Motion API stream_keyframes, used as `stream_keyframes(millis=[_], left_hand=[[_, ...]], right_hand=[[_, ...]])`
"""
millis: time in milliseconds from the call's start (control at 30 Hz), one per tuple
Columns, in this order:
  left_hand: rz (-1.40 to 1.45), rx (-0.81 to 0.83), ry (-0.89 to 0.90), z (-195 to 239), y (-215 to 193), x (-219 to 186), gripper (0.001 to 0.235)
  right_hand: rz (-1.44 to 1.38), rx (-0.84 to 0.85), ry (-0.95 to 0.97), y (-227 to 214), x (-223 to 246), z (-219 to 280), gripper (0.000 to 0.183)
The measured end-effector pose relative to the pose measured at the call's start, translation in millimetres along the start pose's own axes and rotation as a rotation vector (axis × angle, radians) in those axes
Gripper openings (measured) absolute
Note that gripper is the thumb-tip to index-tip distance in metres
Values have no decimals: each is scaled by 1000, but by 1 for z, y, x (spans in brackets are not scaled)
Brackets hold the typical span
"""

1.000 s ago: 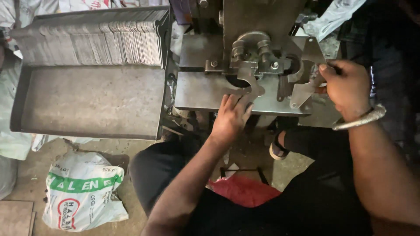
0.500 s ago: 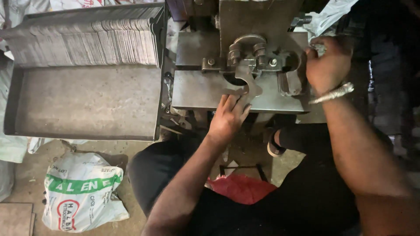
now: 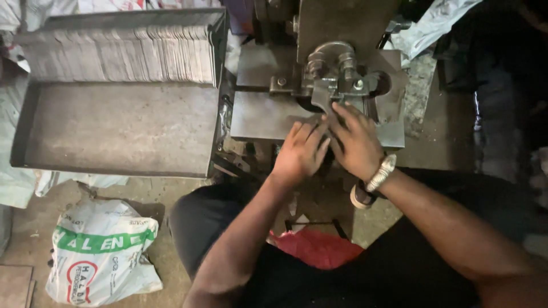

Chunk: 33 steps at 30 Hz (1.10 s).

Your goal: Manually placing and aligning flat metal pieces into a press machine for processing.

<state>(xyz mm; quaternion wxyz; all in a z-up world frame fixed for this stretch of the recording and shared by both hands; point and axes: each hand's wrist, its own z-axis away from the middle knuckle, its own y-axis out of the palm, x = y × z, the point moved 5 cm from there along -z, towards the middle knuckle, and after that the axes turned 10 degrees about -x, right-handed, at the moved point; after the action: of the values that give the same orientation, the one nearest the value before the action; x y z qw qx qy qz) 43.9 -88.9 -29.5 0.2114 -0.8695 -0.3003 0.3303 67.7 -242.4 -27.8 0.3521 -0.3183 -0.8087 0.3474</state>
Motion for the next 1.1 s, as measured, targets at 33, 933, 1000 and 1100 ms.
stream_keyframes(millis=[33, 933, 1000, 1100], left_hand=[[29, 5, -19, -4, -8, -5, 42], [-38, -171, -476, -11, -78, 40, 17], [-20, -157, -499, -8, -76, 40, 16], [3, -153, -480, -8, -72, 38, 17]], right_hand=[[23, -7, -70, -6, 3, 0, 58], [-1074, 159, 1179, 95, -77, 0, 22], [-1047, 178, 1162, 93, -75, -1, 23], [-1117, 149, 1199, 90, -73, -3, 22]])
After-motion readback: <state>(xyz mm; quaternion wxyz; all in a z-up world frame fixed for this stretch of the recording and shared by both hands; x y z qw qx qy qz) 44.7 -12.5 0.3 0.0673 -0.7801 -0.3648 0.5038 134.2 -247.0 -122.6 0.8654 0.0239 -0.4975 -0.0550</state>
